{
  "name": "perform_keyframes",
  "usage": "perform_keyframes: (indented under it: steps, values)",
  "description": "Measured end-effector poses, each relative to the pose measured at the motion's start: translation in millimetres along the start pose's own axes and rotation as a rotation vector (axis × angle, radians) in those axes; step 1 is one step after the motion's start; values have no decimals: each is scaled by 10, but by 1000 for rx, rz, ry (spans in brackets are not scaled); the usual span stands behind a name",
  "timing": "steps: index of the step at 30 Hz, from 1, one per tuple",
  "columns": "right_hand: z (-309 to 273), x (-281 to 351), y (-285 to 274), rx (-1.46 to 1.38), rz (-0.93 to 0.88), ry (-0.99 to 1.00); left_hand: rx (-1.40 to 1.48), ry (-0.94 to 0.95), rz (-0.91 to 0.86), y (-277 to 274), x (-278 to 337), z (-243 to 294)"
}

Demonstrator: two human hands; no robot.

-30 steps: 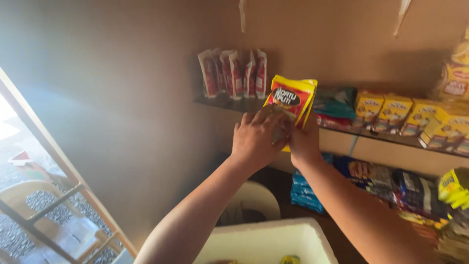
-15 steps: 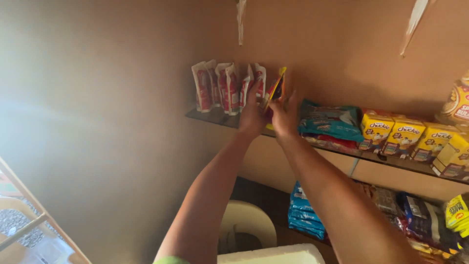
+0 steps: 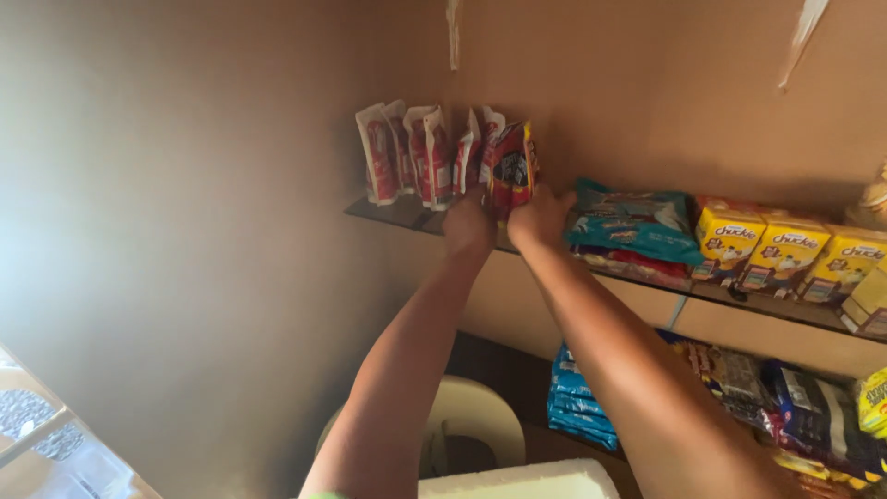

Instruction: Sort various packaged food and household items from a large bin onto shelves.

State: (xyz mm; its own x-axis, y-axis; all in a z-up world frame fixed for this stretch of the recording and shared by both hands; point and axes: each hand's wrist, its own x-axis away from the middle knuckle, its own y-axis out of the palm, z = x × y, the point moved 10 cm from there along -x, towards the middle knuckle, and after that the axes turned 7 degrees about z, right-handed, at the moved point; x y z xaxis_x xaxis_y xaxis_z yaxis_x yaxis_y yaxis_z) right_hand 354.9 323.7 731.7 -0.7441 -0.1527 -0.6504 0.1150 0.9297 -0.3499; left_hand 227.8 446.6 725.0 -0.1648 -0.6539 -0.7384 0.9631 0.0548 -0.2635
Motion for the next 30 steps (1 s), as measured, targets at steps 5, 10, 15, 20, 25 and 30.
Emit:
perform_keyframes:
  steps: [5,10,15,20,25,30]
  values:
    - [189,-233,233,-67,90,-27,48,4,-9,136,-41,74]
    - [63,-305,83,-51,192,-178,20,-6,-131,529,-79,134]
    - [215,-327,13,-92,95,72,31,-54,-179,507,-31,257]
    - [683,-498,371,-74,66,171,-18,-1,-202,762,-59,93]
    - [102,-192,95,-58,129,-172,5,-106,-165,323,106,20]
    - [-500,817,-632,-393,-27,-303,288,-55,-196,-509,752,46]
